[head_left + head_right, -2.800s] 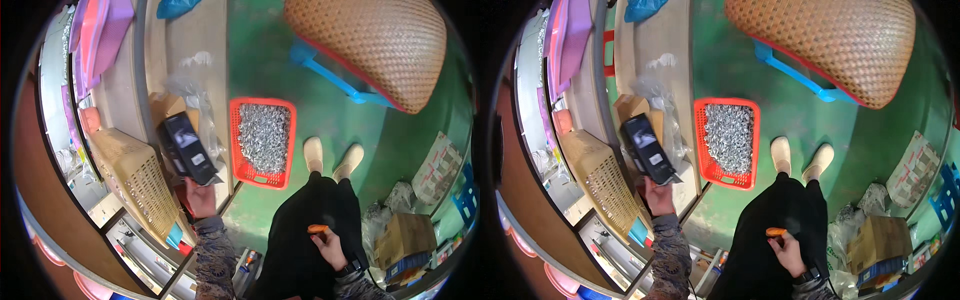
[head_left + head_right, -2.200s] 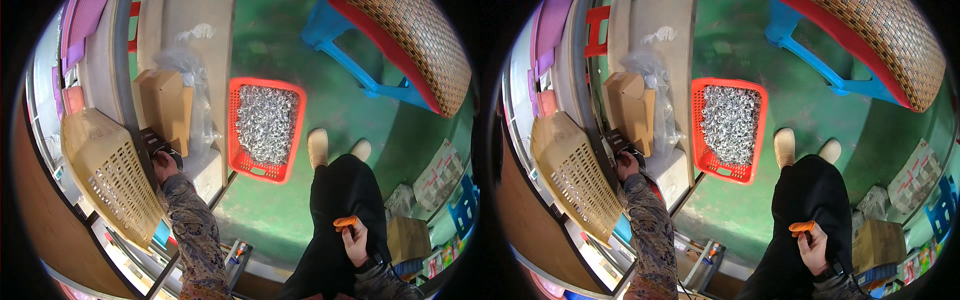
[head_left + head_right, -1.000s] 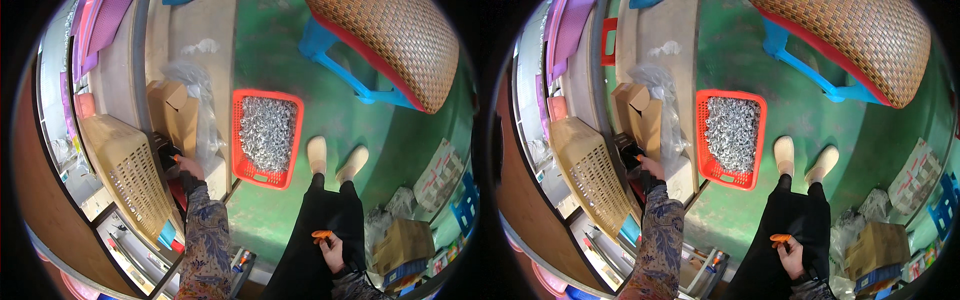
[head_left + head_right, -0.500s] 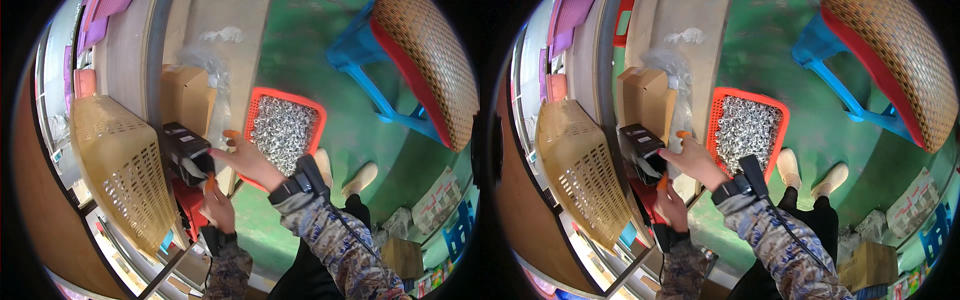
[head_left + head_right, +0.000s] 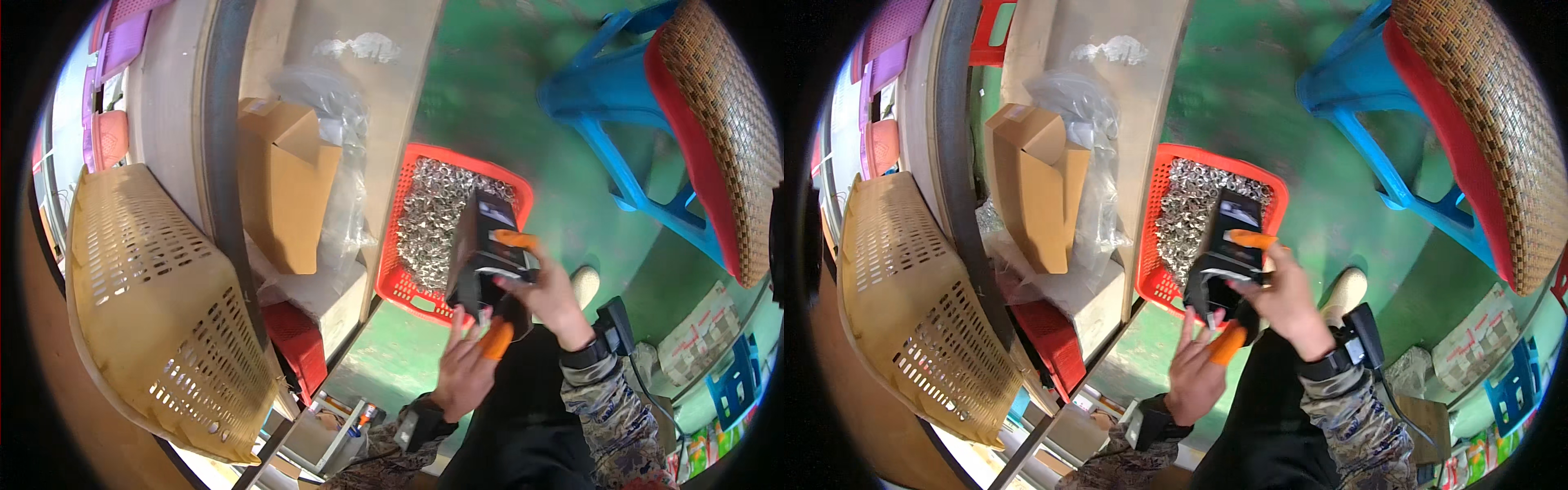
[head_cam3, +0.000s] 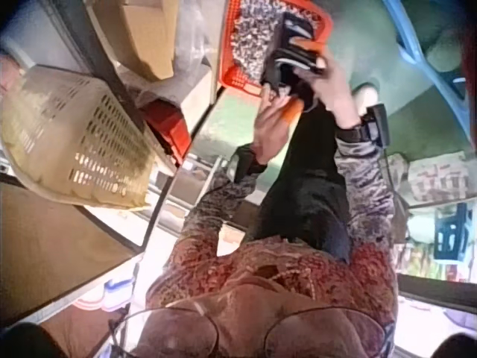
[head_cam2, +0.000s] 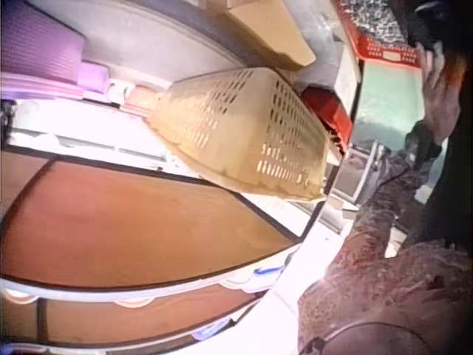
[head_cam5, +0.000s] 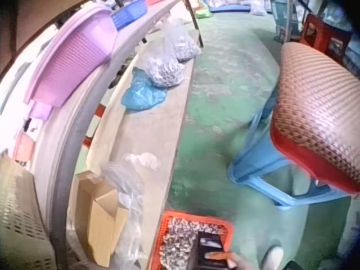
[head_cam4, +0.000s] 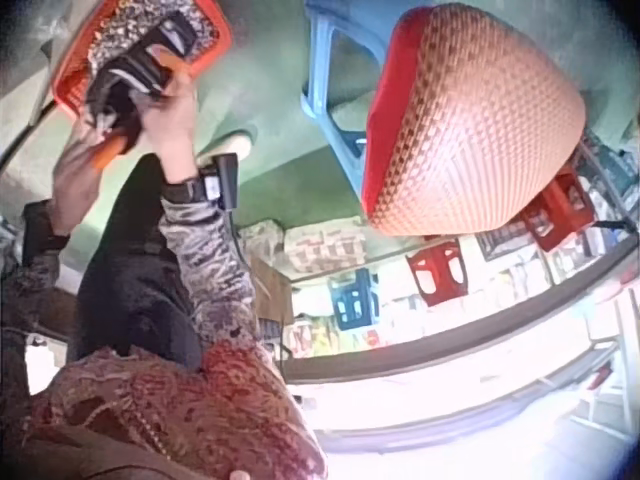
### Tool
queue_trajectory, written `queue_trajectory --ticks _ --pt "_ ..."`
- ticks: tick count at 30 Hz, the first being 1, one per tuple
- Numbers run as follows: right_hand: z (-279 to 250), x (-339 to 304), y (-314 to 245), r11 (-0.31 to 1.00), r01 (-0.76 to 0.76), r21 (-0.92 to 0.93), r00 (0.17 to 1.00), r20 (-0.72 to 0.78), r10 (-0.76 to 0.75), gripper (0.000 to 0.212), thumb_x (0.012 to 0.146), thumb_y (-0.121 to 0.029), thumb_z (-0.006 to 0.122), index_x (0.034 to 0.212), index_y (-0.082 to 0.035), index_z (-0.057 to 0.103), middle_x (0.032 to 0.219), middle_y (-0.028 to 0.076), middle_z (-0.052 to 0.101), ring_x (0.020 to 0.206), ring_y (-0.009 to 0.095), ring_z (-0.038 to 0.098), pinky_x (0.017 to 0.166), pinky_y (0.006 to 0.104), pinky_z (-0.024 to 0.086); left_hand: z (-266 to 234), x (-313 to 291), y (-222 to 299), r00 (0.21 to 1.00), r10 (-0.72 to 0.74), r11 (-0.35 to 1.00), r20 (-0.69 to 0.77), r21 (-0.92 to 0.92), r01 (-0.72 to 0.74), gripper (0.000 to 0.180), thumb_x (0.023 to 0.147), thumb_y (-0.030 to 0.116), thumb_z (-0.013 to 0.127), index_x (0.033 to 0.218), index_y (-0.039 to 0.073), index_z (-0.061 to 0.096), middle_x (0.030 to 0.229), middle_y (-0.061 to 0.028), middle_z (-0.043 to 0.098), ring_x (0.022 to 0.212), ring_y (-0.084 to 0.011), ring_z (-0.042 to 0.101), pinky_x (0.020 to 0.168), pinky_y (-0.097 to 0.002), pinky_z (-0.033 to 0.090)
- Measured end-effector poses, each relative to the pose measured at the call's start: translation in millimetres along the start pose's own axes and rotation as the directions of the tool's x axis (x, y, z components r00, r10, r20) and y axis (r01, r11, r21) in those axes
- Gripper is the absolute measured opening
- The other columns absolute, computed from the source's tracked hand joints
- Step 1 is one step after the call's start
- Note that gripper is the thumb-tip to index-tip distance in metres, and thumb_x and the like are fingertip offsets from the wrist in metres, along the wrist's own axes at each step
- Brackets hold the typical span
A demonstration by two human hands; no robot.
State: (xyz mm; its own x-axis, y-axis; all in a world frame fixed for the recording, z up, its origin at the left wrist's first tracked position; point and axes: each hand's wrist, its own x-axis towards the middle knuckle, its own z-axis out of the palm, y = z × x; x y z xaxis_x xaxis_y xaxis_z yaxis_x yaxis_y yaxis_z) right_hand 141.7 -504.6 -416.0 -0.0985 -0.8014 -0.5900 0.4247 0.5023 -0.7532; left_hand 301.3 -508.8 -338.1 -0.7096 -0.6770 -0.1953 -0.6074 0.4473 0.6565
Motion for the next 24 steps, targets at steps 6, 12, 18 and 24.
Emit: queue_trajectory --ticks 6,12,18,24 --pt "-51.8 -9.1 21.3 0.958 0.055 0.280 0.992 -0.123 -0.021 0.057 0.076 0.015 0.057 0.129 -0.004 0.051 0.134 0.007 0.050 0.124 0.014 0.045 0.100 0.0268 0.037 -12.7 37.3 24.2 0.985 0.081 0.996 0.151 -0.053 -0.074 0.038 0.077 0.004 0.064 0.114 0.000 0.058 0.110 -0.0153 0.062 0.110 -0.0295 0.055 0.105 -0.0569 0.027" --pt "-71.9 23.9 35.6 0.907 -0.030 0.419 0.979 -0.170 0.111 0.048 0.085 0.005 0.050 0.131 -0.008 0.050 0.133 0.005 0.050 0.123 0.012 0.045 0.095 0.0260 0.040 -68.5 68.6 -140.1 0.767 -0.127 0.575 -0.629 0.584 0.573 0.085 0.076 0.032 0.071 0.136 -0.009 0.027 0.145 -0.0264 0.025 0.136 -0.0394 0.020 0.112 -0.0486 0.013" --pt "-46.6 86.2 2.7 0.935 0.078 0.345 0.993 -0.109 -0.043 0.051 0.084 0.007 0.037 0.130 -0.007 0.052 0.107 -0.003 0.059 0.096 0.005 0.052 0.079 0.0230 0.043 -121.7 47.6 -241.5 0.734 -0.280 0.452 -0.618 0.590 0.669 0.073 0.084 0.032 0.064 0.141 0.002 0.029 0.145 -0.0235 0.025 0.132 -0.0365 0.030 0.107 -0.0458 0.026" --pt "19.5 143.9 -2.3 0.985 0.057 0.165 0.983 0.165 -0.084 0.034 0.081 0.008 0.043 0.108 -0.005 0.061 0.070 -0.010 0.043 0.061 0.002 0.039 0.052 0.0180 0.033 -132.5 -2.3 -222.3 0.308 -0.543 0.353 -0.781 0.120 0.928 0.053 0.095 0.022 0.044 0.143 0.005 0.028 0.135 -0.0227 0.039 0.123 -0.0369 0.040 0.102 -0.0409 0.032"
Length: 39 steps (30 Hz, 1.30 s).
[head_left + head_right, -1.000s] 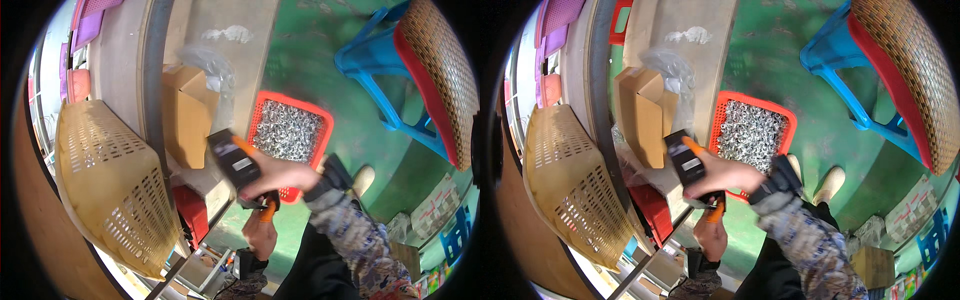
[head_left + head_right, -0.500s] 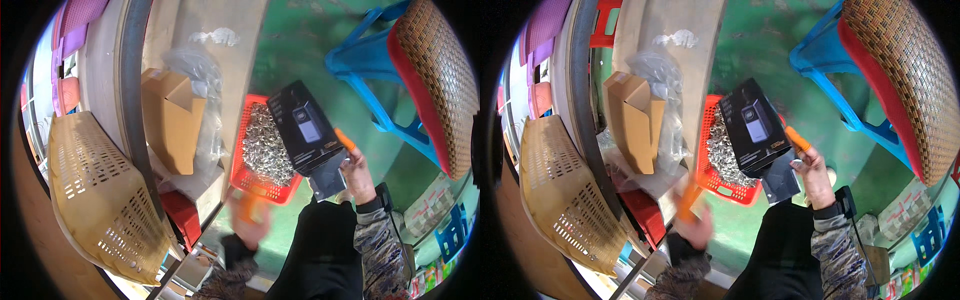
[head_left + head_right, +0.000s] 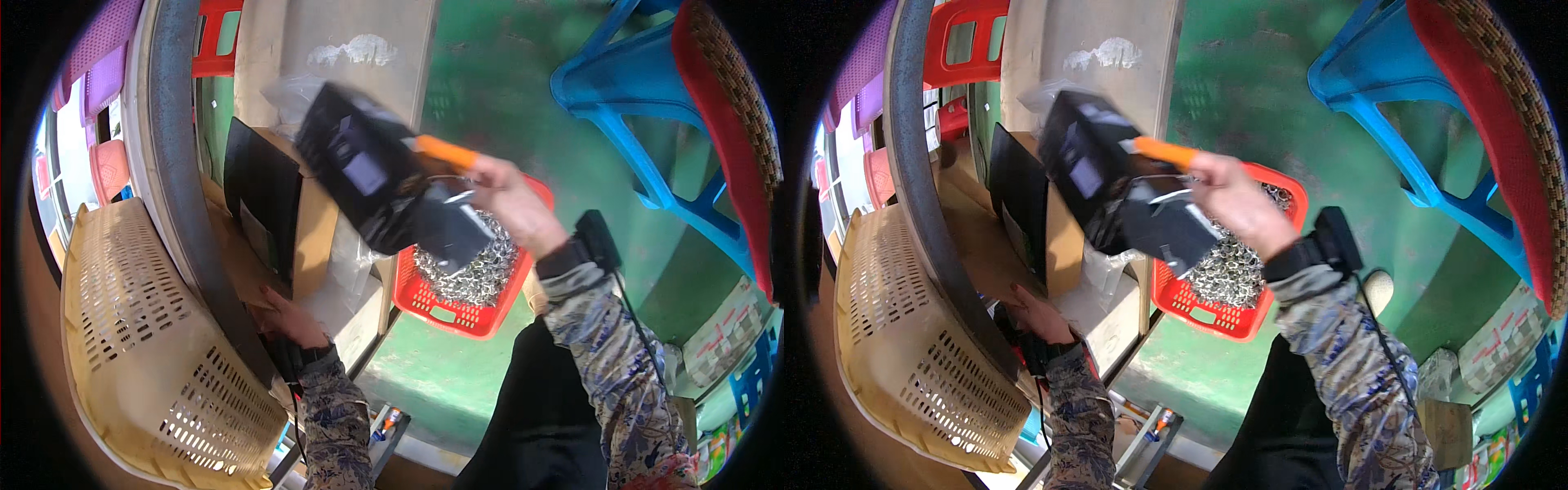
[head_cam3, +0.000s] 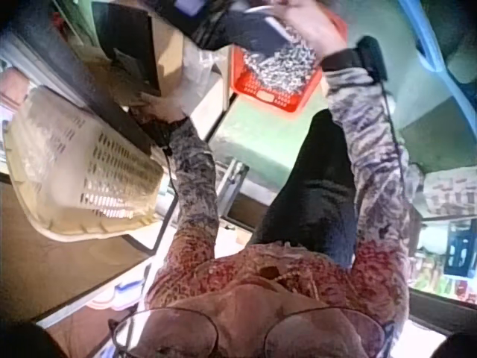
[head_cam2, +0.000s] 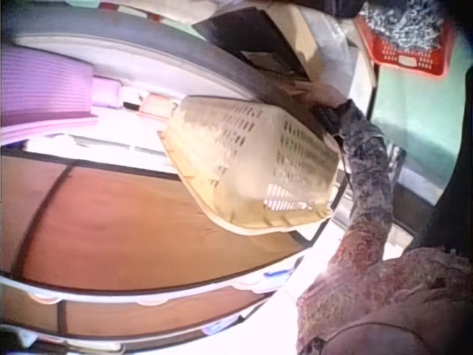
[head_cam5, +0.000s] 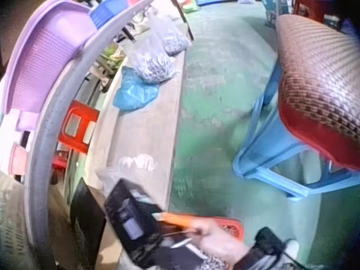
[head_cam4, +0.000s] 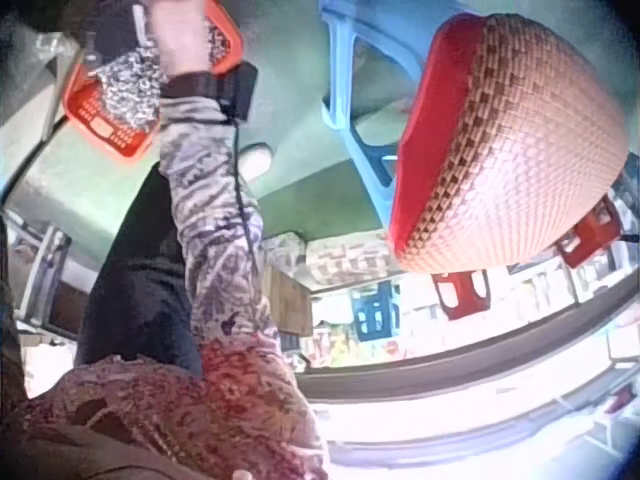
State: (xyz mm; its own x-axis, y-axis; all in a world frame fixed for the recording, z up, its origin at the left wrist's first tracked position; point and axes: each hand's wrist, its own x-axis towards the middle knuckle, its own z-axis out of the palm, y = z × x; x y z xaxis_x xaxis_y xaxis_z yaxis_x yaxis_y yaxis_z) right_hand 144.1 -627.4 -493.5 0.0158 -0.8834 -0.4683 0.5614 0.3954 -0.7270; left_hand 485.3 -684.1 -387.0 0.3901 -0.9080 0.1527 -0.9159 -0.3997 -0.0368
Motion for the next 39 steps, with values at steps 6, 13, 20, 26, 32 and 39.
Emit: queue_trajectory --ticks 6,13,20,26,32,39 --pt "87.4 36.1 -37.2 0.975 0.167 0.143 0.972 0.141 -0.187 0.048 0.083 0.011 0.050 0.126 -0.010 0.057 0.111 0.006 0.063 0.098 0.011 0.056 0.090 0.0251 0.043 -20.0 -21.1 -2.0 0.967 0.226 0.774 0.116 0.582 -0.251 0.060 0.088 0.011 0.053 0.141 0.002 0.028 0.128 -0.0349 0.038 0.110 -0.0482 0.046 0.096 -0.0451 0.036" --pt "91.5 25.6 -50.1 0.982 0.099 0.161 0.969 0.211 -0.132 0.052 0.082 0.016 0.043 0.127 -0.006 0.054 0.120 0.005 0.060 0.108 0.011 0.054 0.095 0.0240 0.040 -0.1 -7.9 -5.4 0.869 0.470 0.851 -0.158 0.341 -0.398 0.053 0.087 0.005 0.050 0.137 -0.002 0.032 0.128 -0.0331 0.040 0.107 -0.0484 0.048 0.095 -0.0492 0.037" --pt "1.3 -55.9 11.2 0.980 -0.142 0.141 0.977 -0.137 0.161 0.048 0.076 0.014 0.048 0.117 -0.008 0.062 0.071 -0.012 0.043 0.062 -0.001 0.039 0.053 0.0170 0.031 47.3 -15.0 27.2 0.916 0.401 0.907 -0.008 -0.135 -0.398 0.060 0.085 0.028 0.063 0.128 -0.008 0.039 0.130 -0.0287 0.040 0.121 -0.0428 0.036 0.101 -0.0476 0.029" --pt "-35.6 -137.3 18.1 0.963 0.000 0.269 0.978 -0.203 0.057 0.040 0.086 0.011 0.042 0.120 -0.002 0.058 0.114 0.006 0.061 0.108 0.014 0.056 0.094 0.0285 0.042 39.8 -16.9 24.4 0.872 0.489 0.871 0.000 0.059 -0.488 0.066 0.079 0.036 0.068 0.118 -0.012 0.044 0.121 -0.0321 0.045 0.116 -0.0473 0.037 0.099 -0.0514 0.029" --pt "-40.2 -197.9 2.2 0.965 0.001 0.262 0.978 -0.200 0.053 0.040 0.088 0.012 0.039 0.123 0.000 0.056 0.122 0.006 0.059 0.114 0.014 0.054 0.102 0.0285 0.035 13.3 -27.2 36.1 0.909 0.410 0.909 0.070 0.051 -0.414 0.077 0.076 0.037 0.071 0.130 -0.007 0.038 0.131 -0.0278 0.042 0.126 -0.0438 0.032 0.104 -0.0495 0.026" --pt "-26.9 -250.7 -22.6 0.952 0.021 0.305 0.962 -0.266 0.064 0.039 0.089 0.013 0.040 0.121 0.000 0.057 0.116 0.003 0.060 0.109 0.010 0.053 0.098 0.0258 0.037 -19.3 -101.1 34.3 0.789 0.443 0.731 0.426 -0.681 -0.042 0.052 0.088 0.029 0.061 0.128 -0.001 0.046 0.122 -0.0157 0.053 0.113 -0.0271 0.049 0.097 -0.0394 0.037"
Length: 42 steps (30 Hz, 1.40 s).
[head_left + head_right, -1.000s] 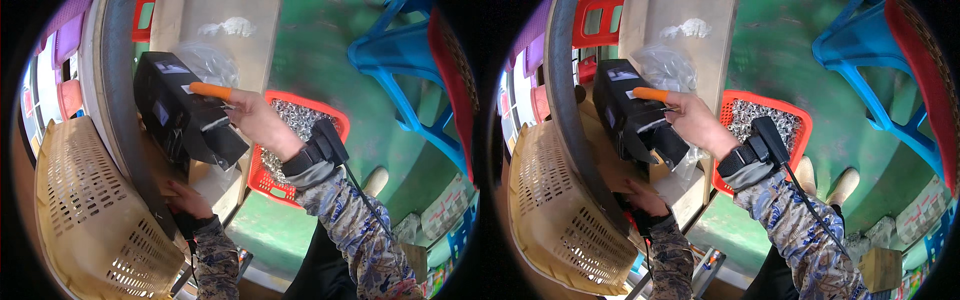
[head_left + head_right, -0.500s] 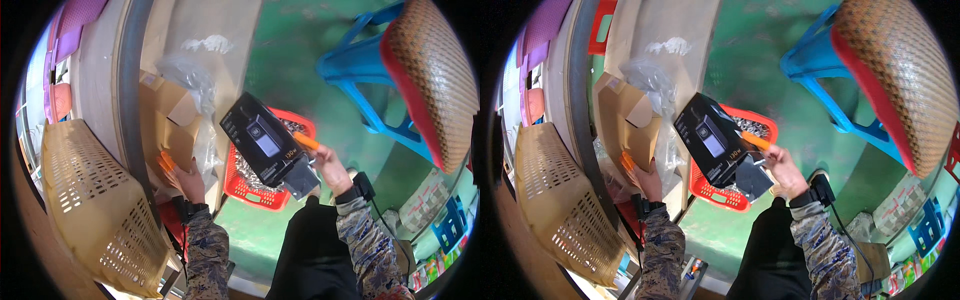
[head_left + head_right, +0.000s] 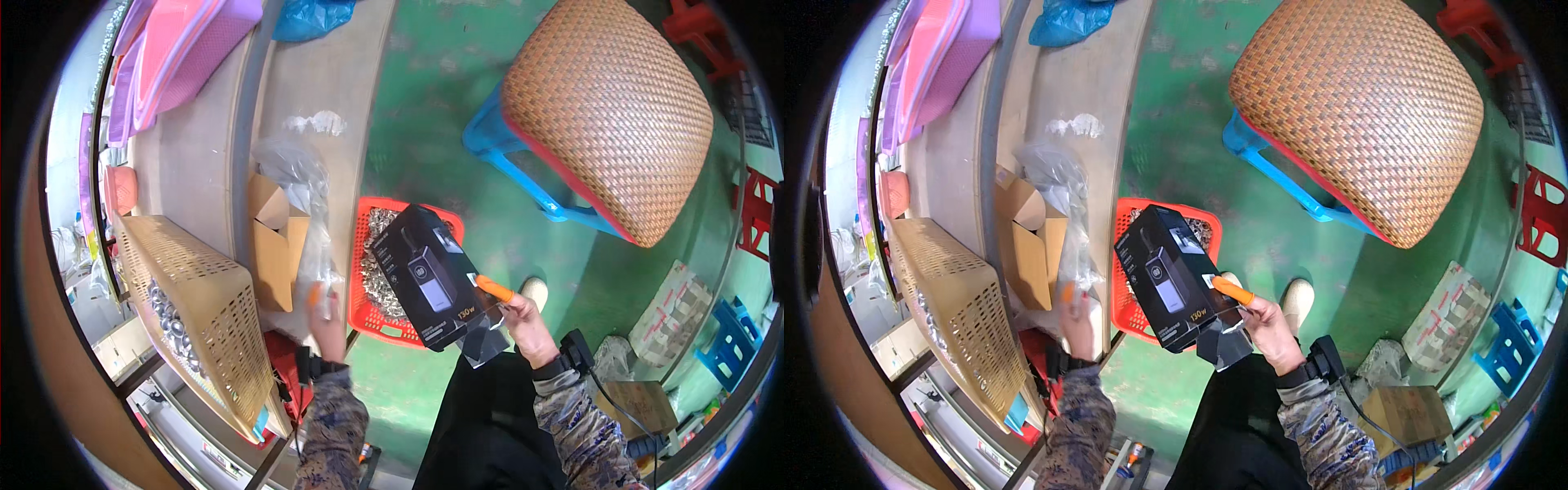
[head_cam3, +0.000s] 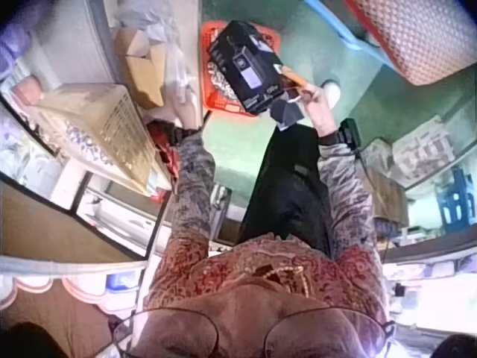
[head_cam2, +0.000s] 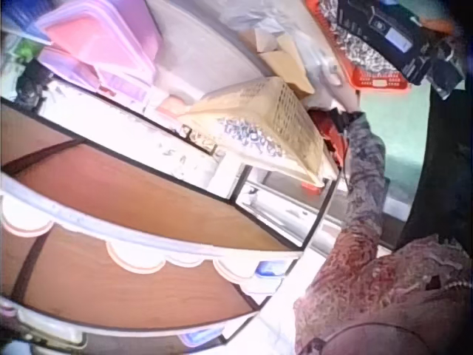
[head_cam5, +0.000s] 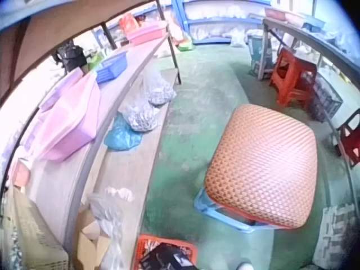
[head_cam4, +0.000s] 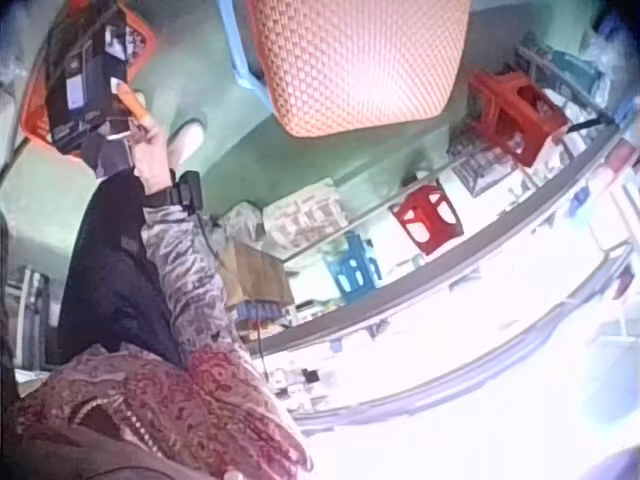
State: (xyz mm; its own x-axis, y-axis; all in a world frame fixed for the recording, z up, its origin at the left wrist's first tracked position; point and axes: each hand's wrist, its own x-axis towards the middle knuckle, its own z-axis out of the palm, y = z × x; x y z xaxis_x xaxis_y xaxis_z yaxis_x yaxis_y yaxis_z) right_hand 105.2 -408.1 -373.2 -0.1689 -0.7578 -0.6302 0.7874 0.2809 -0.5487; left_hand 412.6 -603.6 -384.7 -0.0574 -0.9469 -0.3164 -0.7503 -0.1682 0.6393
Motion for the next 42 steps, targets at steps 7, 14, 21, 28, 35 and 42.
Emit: queue_trajectory --ticks 7,14,21,28,35,42 --pt "4.3 -48.7 11.9 0.988 0.058 -0.142 0.998 -0.020 -0.062 0.042 0.087 0.016 0.039 0.123 0.001 0.055 0.124 0.005 0.056 0.116 0.014 0.050 0.101 0.0279 0.035 67.9 -109.3 107.4 0.624 -0.217 0.107 0.751 -0.617 0.779 0.059 0.093 0.052 0.043 0.136 0.012 0.041 0.133 -0.0055 0.048 0.123 -0.0223 0.043 0.103 -0.0397 0.034" --pt "-25.4 -29.9 21.2 0.998 0.068 -0.019 0.993 -0.099 -0.069 0.044 0.085 0.017 0.040 0.121 0.000 0.057 0.120 0.009 0.059 0.116 0.019 0.053 0.103 0.0337 0.037 36.2 -16.5 23.1 0.924 0.179 0.960 -0.338 0.264 -0.090 0.077 0.084 0.030 0.065 0.139 -0.006 0.026 0.144 -0.0232 0.027 0.134 -0.0336 0.025 0.111 -0.0424 0.019" --pt "-42.1 61.2 48.1 0.960 -0.011 -0.279 0.999 -0.042 -0.001 0.024 0.091 -0.008 0.051 0.112 -0.002 0.062 0.099 -0.005 0.059 0.088 0.004 0.049 0.072 0.0201 0.038 -21.2 72.4 6.7 0.905 0.064 0.644 -0.421 0.710 0.285 0.088 0.073 0.043 0.072 0.134 -0.006 0.033 0.138 -0.0271 0.034 0.127 -0.0408 0.032 0.104 -0.0503 0.024" --pt "19.1 124.8 34.4 0.988 0.149 0.030 0.982 0.117 -0.152 0.044 0.085 0.016 0.038 0.120 -0.002 0.058 0.123 0.007 0.057 0.116 0.014 0.052 0.100 0.0258 0.038 -62.5 96.6 -63.9 0.882 0.219 0.856 -0.417 0.516 0.031 0.063 0.085 0.032 0.063 0.125 -0.012 0.041 0.122 -0.0285 0.049 0.111 -0.0399 0.049 0.095 -0.0431 0.038" --pt "16.9 141.2 39.2 0.998 0.055 0.017 0.994 0.097 -0.057 0.052 0.081 0.020 0.032 0.120 -0.001 0.058 0.123 0.008 0.058 0.116 0.016 0.053 0.105 0.0309 0.036 -62.8 64.4 -22.0 0.786 0.205 0.498 -0.583 0.754 0.430 0.047 0.096 0.026 0.047 0.125 -0.011 0.043 0.115 -0.0289 0.054 0.102 -0.0347 0.056 0.087 -0.0407 0.043" --pt "20.1 156.9 45.5 0.997 0.052 -0.056 0.992 0.119 -0.045 0.055 0.078 0.022 0.031 0.119 -0.001 0.059 0.119 0.008 0.060 0.114 0.014 0.054 0.101 0.0287 0.039 -32.3 32.1 9.2 0.722 0.045 0.963 -0.691 0.223 0.153 0.035 0.096 0.012 0.043 0.118 -0.015 0.047 0.122 -0.0330 0.049 0.098 -0.0374 0.058 0.083 -0.0403 0.046"
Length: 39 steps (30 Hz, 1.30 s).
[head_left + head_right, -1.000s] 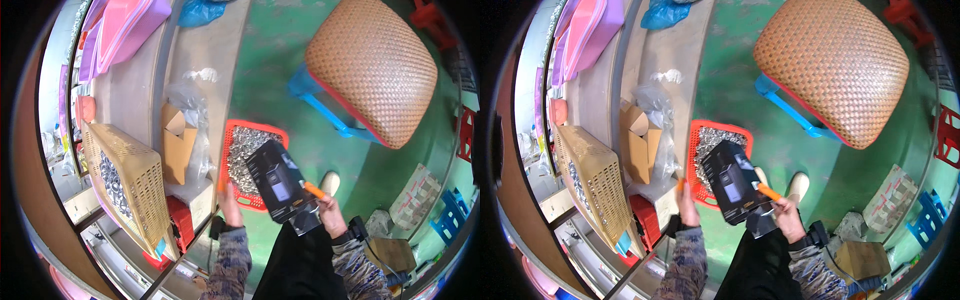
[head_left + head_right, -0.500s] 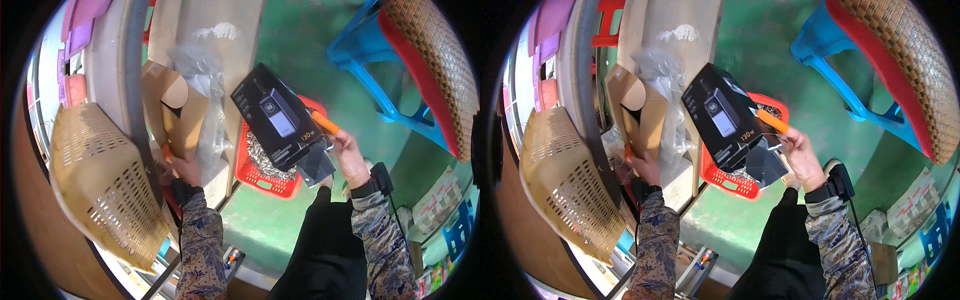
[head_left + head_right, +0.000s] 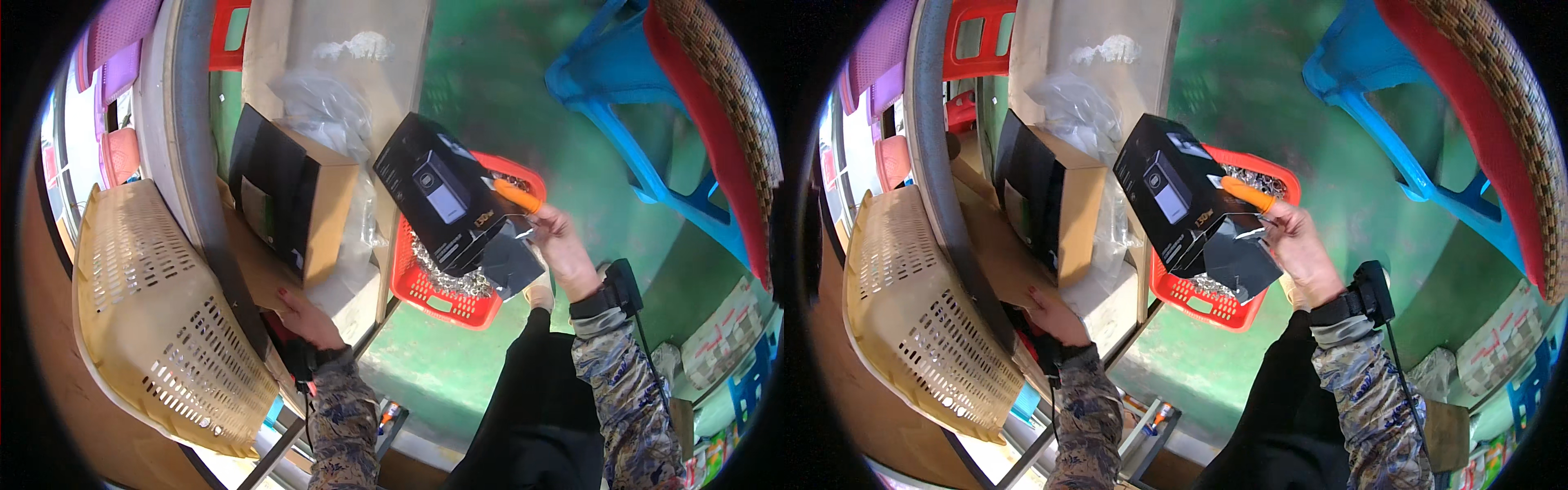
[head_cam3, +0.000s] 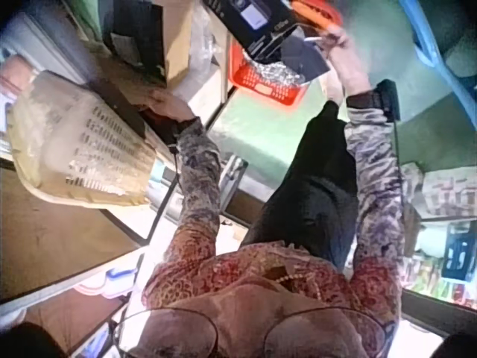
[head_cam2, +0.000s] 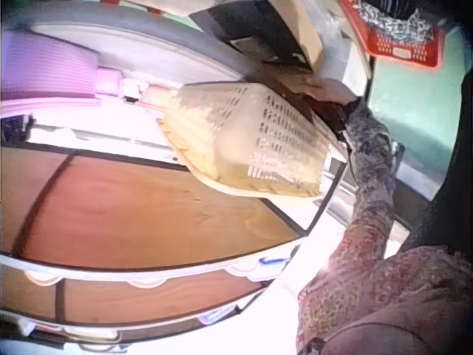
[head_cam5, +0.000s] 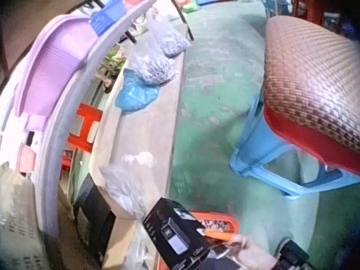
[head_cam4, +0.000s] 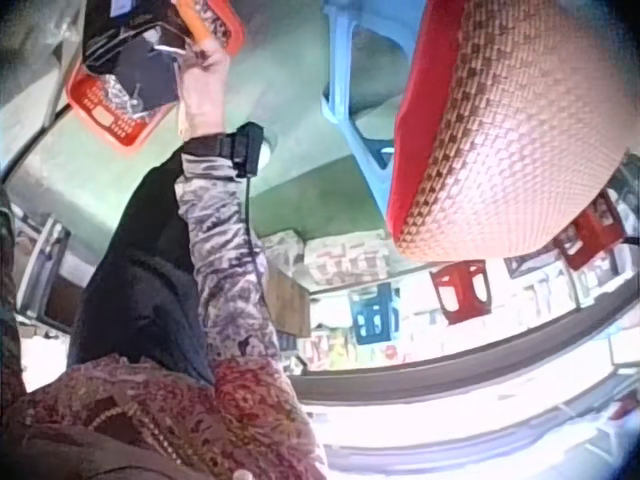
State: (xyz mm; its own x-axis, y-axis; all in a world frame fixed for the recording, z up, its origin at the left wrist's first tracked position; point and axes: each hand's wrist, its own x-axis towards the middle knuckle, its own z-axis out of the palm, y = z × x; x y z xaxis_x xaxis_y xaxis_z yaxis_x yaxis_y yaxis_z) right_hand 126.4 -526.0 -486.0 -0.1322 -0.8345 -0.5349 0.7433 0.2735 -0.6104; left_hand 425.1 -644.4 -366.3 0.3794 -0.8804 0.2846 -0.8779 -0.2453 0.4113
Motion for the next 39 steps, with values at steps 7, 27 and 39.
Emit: queue_trajectory --ticks 7,27,39 --pt "28.3 29.6 -24.4 0.999 -0.035 0.024 0.999 -0.041 0.036 0.056 0.077 0.021 0.035 0.124 -0.001 0.055 0.114 0.002 0.061 0.102 0.008 0.057 0.086 0.0205 0.043 2.3 -8.3 -31.0 0.989 0.093 0.995 0.119 0.026 -0.097 0.035 0.096 0.011 0.042 0.119 -0.015 0.047 0.122 -0.0336 0.047 0.104 -0.0418 0.050 0.091 -0.0449 0.038" --pt "18.0 313.3 -109.9 0.630 0.317 -0.709 0.896 0.007 -0.444 0.047 0.078 0.004 0.055 0.124 -0.003 0.052 0.107 0.011 0.058 0.091 0.024 0.057 0.077 0.0363 0.047 33.3 24.8 -71.4 0.995 0.054 0.996 0.088 0.072 -0.061 0.050 0.094 0.019 0.051 0.137 -0.003 0.036 0.139 -0.0156 0.040 0.130 -0.0248 0.034 0.109 -0.0343 0.022" --pt "191.8 188.0 -24.4 0.813 -0.042 -0.581 0.762 0.507 0.402 0.081 0.078 -0.063 0.059 0.136 -0.009 0.042 0.134 0.009 0.046 0.121 0.023 0.043 0.096 0.0396 0.039 34.7 34.3 -69.9 0.972 -0.216 0.965 0.087 -0.129 0.226 0.049 0.089 0.033 0.059 0.126 0.001 0.053 0.121 -0.0169 0.058 0.116 -0.0251 0.051 0.099 -0.0331 0.036"
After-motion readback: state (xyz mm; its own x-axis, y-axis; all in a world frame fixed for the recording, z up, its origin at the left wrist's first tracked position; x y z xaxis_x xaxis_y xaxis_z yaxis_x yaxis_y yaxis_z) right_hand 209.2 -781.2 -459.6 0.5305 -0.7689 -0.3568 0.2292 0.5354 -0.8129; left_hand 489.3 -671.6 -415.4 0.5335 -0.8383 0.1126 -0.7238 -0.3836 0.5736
